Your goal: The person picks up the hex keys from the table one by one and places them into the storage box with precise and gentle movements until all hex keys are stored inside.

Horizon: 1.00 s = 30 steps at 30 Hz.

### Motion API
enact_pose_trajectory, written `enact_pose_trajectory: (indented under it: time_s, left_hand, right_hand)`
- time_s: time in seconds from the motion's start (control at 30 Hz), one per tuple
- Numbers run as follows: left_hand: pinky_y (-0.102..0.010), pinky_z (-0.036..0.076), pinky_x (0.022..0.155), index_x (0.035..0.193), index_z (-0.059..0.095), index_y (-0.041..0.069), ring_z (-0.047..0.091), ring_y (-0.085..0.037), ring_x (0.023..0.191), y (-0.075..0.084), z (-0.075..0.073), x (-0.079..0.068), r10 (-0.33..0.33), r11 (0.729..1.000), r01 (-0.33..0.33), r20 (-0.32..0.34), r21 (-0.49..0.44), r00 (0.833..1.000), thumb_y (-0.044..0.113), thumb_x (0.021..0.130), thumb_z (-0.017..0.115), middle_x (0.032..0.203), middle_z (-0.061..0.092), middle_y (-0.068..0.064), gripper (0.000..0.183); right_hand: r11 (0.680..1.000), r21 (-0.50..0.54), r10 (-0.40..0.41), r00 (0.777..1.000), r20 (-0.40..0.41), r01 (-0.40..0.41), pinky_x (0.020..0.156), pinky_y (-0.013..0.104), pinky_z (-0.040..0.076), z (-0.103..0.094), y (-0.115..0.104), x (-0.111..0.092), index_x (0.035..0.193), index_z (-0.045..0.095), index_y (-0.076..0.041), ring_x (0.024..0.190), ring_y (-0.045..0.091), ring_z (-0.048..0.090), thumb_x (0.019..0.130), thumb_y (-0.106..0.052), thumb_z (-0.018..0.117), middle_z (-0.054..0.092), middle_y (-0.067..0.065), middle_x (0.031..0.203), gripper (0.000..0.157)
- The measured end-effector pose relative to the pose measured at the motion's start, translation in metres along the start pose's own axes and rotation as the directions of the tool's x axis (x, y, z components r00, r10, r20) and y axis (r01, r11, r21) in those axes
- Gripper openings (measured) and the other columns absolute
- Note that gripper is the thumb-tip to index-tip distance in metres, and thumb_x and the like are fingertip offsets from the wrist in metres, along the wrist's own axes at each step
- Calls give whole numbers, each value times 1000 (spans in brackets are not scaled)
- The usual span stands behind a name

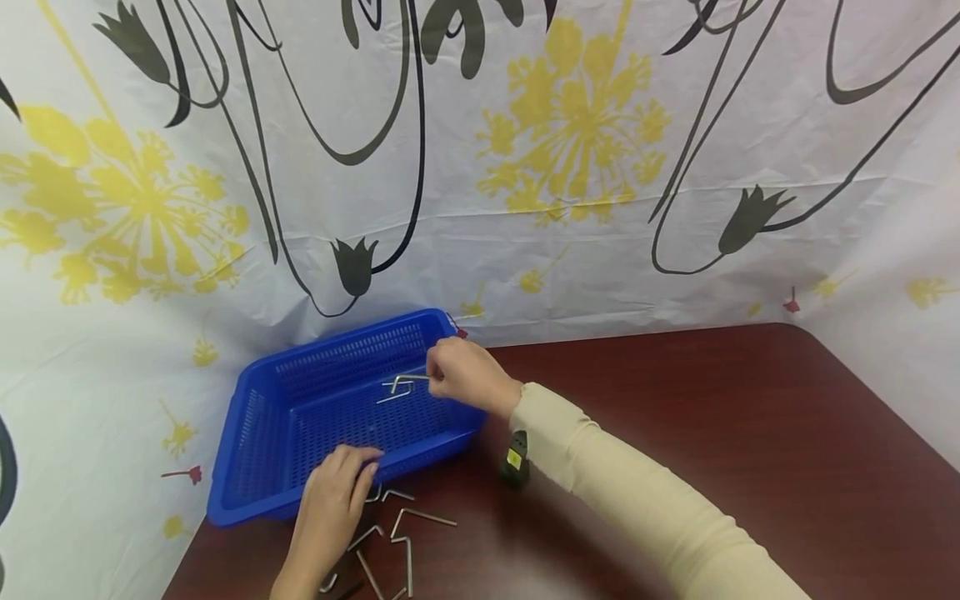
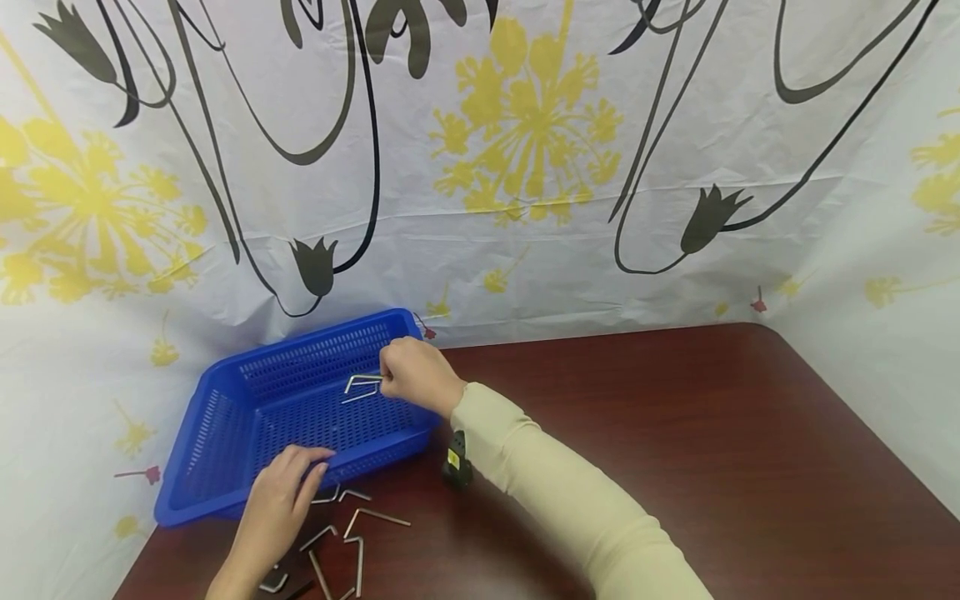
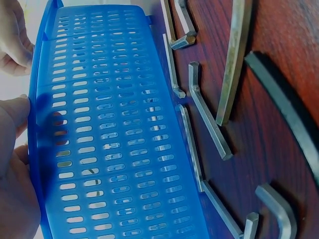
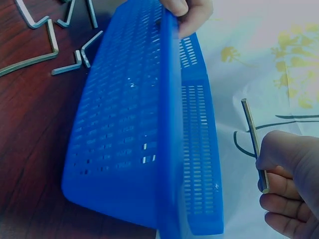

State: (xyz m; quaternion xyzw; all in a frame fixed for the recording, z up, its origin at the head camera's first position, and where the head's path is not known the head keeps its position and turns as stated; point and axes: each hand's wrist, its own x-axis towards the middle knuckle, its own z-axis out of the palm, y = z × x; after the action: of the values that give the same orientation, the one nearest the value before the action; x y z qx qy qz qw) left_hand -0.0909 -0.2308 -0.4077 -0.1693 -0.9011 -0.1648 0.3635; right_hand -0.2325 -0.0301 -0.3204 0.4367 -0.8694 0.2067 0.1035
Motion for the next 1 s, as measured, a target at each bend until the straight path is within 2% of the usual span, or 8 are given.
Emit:
enact_pose_trajectory:
  time_s: [0.2, 0.3, 0.43, 0.77, 0.93, 1.0]
  left_hand:
    - [-34, 40, 55, 96, 66, 11, 57, -19, 73, -2, 0, 0, -3, 1000, 3, 3, 3, 1000, 8, 83, 63, 83, 59, 1, 14]
    - [-35, 41, 55, 96, 66, 11, 57, -19, 73, -3, 1, 0, 3, 1000, -3, -1, -1, 1000, 8, 83, 62, 83, 59, 1, 14]
    - [-35, 40, 55, 96, 66, 11, 57, -19, 72, -4, 1, 0, 8, 1000, -8, -4, -2, 1000, 8, 83, 62, 83, 59, 1, 14]
    - [-34, 39, 54, 96, 66, 11, 56, -19, 72, -2, 2, 2, 8, 1000, -8, -4, 0, 1000, 11, 85, 61, 82, 58, 1, 13]
    - [-33, 40, 54, 96, 66, 11, 56, -18, 71, -2, 2, 1, 0, 1000, 0, 1, 9, 1000, 11, 84, 61, 82, 58, 1, 13]
    - [-33, 40, 54, 97, 66, 11, 56, -18, 71, -2, 2, 0, 0, 1000, 0, 3, 9, 1000, 12, 86, 60, 82, 58, 1, 13]
  right_hand:
    - [1000, 3, 28, 1000, 14, -28, 54, 18, 38, 3, 0, 12, 76, 64, -10, 65, 8, 44, 76, -4, 61, 55, -3, 74, 6]
    - [999, 10, 40, 999, 16, -40, 51, 19, 33, 4, 1, 19, 70, 59, -12, 62, 8, 39, 76, -4, 61, 49, -4, 68, 10]
    - [997, 49, 60, 997, 41, -62, 49, 21, 23, 6, 4, 28, 59, 47, -14, 56, 9, 26, 76, -2, 60, 32, -4, 58, 24]
    - [990, 62, 119, 990, 74, -124, 46, 20, 24, 14, 12, 46, 58, 48, -14, 50, 7, 25, 77, -4, 62, 34, -6, 54, 26]
    - [987, 65, 142, 987, 74, -147, 45, 19, 28, 19, 14, 57, 61, 53, -14, 49, 6, 31, 77, -6, 64, 41, -7, 55, 21]
    - [985, 77, 150, 985, 87, -156, 45, 20, 26, 22, 15, 61, 59, 51, -14, 49, 7, 28, 77, -6, 64, 39, -7, 53, 23]
